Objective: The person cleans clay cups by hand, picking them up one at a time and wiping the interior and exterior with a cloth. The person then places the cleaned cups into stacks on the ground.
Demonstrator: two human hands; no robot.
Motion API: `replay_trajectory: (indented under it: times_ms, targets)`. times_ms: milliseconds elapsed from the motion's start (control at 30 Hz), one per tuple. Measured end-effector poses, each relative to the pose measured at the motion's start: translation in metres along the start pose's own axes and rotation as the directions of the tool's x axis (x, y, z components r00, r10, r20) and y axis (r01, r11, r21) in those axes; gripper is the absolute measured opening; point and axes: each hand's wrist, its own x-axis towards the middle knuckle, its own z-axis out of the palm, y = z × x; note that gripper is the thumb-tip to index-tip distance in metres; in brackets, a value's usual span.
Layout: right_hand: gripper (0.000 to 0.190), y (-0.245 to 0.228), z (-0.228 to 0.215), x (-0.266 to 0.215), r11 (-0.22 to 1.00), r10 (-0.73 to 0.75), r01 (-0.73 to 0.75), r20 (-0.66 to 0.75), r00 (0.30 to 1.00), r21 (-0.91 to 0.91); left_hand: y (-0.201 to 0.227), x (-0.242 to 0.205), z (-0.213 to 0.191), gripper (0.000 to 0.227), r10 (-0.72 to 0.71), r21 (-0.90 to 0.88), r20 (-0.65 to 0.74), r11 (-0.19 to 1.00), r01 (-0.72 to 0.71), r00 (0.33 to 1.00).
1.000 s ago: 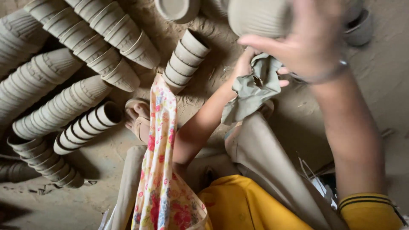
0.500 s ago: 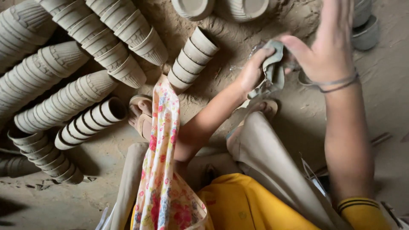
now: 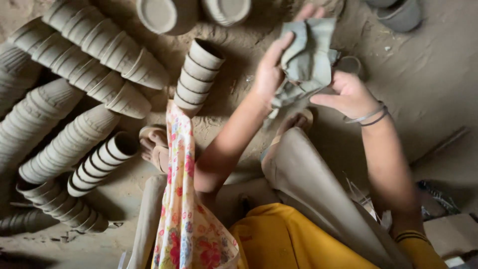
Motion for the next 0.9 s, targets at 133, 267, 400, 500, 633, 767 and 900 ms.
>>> replay_trajectory:
  times_ms: [133, 267, 400, 500, 633, 767, 900]
  targets:
    - [0.027, -0.022, -0.006, -0.022, 0.974, 0.026, -0.064, -0.176, 0.984, -0.216, -0.002, -0.003, -0.025, 0.064, 0.055, 0.4, -0.223, 0.916, 0.04, 0.973]
    - [0.016, -0.044, -0.02, -0.037, 0.832, -0.176, 0.003, -0.259, 0.95, -0.554, 0.017, -0.015, 0.039, 0.077, 0.318, 0.95, 0.311, -0.142, -0.28, 0.895]
    - [0.018, -0.069, -0.026, -0.04, 0.611, -0.273, 0.085, -0.108, 0.956, -0.787, -0.002, -0.013, 0.064, 0.091, -0.136, 0.833, 0.35, -0.408, -0.374, 0.927]
    - [0.016, -0.055, -0.052, -0.043, 0.649, -0.325, 0.128, -0.122, 0.938, -0.75, -0.024, -0.013, 0.028, 0.063, -0.247, 0.884, 0.101, -0.422, -0.201, 0.964]
    - [0.037, -0.041, -0.11, -0.014, 0.726, -0.377, 0.007, -0.389, 0.841, -0.688, -0.024, -0.015, 0.019, 0.04, -0.114, 0.918, 0.048, -0.387, -0.089, 0.992]
    - [0.076, 0.032, -0.192, 0.013, 0.144, -0.437, -0.301, -0.334, 0.835, -0.943, -0.014, -0.012, 0.024, 0.035, 0.043, 0.982, -0.171, -0.07, 0.173, 0.984]
    - [0.078, 0.06, -0.208, 0.012, 0.406, -0.236, -0.433, -0.55, 0.801, -0.805, -0.013, -0.012, 0.008, 0.035, 0.144, 0.975, -0.222, 0.063, 0.215, 0.964]
